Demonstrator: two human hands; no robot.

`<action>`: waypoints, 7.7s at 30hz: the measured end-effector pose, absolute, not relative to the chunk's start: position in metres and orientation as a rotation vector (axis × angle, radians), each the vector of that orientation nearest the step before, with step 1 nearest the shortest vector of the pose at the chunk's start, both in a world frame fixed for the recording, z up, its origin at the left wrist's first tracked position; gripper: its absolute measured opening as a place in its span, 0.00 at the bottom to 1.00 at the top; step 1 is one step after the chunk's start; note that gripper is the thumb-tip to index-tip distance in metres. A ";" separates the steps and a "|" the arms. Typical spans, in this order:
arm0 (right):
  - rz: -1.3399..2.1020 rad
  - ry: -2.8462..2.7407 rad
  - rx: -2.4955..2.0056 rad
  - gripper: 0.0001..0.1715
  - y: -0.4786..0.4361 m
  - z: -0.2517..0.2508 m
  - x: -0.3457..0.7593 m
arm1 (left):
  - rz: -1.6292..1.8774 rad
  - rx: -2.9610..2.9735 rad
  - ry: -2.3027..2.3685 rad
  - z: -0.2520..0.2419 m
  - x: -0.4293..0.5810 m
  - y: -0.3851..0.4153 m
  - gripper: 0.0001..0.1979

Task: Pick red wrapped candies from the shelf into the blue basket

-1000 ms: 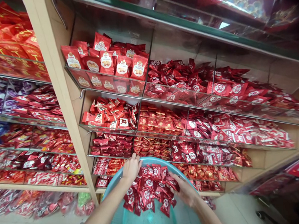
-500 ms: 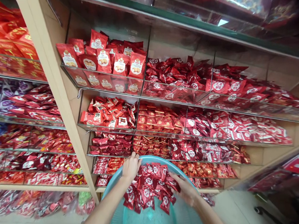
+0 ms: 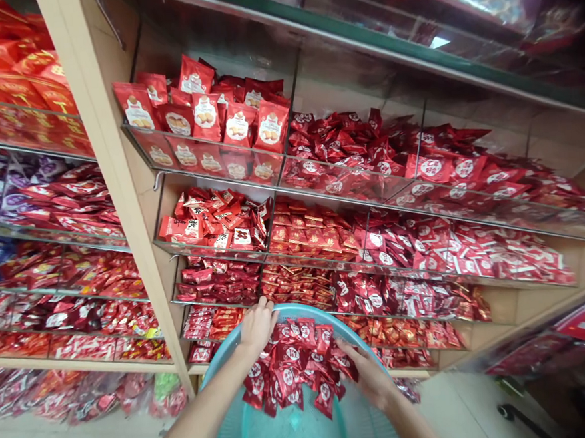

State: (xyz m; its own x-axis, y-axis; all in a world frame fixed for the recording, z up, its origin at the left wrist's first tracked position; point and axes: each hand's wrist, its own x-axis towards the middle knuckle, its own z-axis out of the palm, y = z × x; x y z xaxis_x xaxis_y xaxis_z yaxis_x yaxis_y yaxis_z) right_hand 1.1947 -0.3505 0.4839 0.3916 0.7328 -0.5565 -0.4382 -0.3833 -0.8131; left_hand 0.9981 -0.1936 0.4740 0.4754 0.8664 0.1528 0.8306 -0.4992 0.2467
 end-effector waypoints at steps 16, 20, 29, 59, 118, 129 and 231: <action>1.201 -0.305 -1.554 0.22 -0.356 0.484 1.201 | 0.353 2.566 1.492 0.477 0.998 -0.194 0.18; 1.303 -0.256 -1.487 0.20 -0.359 0.501 1.190 | 0.360 2.575 1.500 0.476 0.999 -0.195 0.18; 1.577 -0.300 -1.284 0.09 -0.349 0.508 1.148 | 0.366 2.573 1.501 0.477 0.998 -0.194 0.18; 1.543 -0.268 -1.407 0.14 -0.315 0.490 1.130 | 0.394 2.579 1.499 0.476 0.998 -0.195 0.17; 1.354 -0.180 -1.478 0.10 -0.333 0.481 1.121 | 0.367 2.578 1.511 0.475 0.999 -0.195 0.18; 1.350 -0.270 -1.271 0.11 -0.356 0.501 1.171 | 0.370 2.594 1.510 0.472 0.999 -0.193 0.17; -0.592 -1.757 -2.119 0.39 -0.131 0.860 1.231 | 0.459 2.467 1.532 0.431 1.001 -0.173 0.22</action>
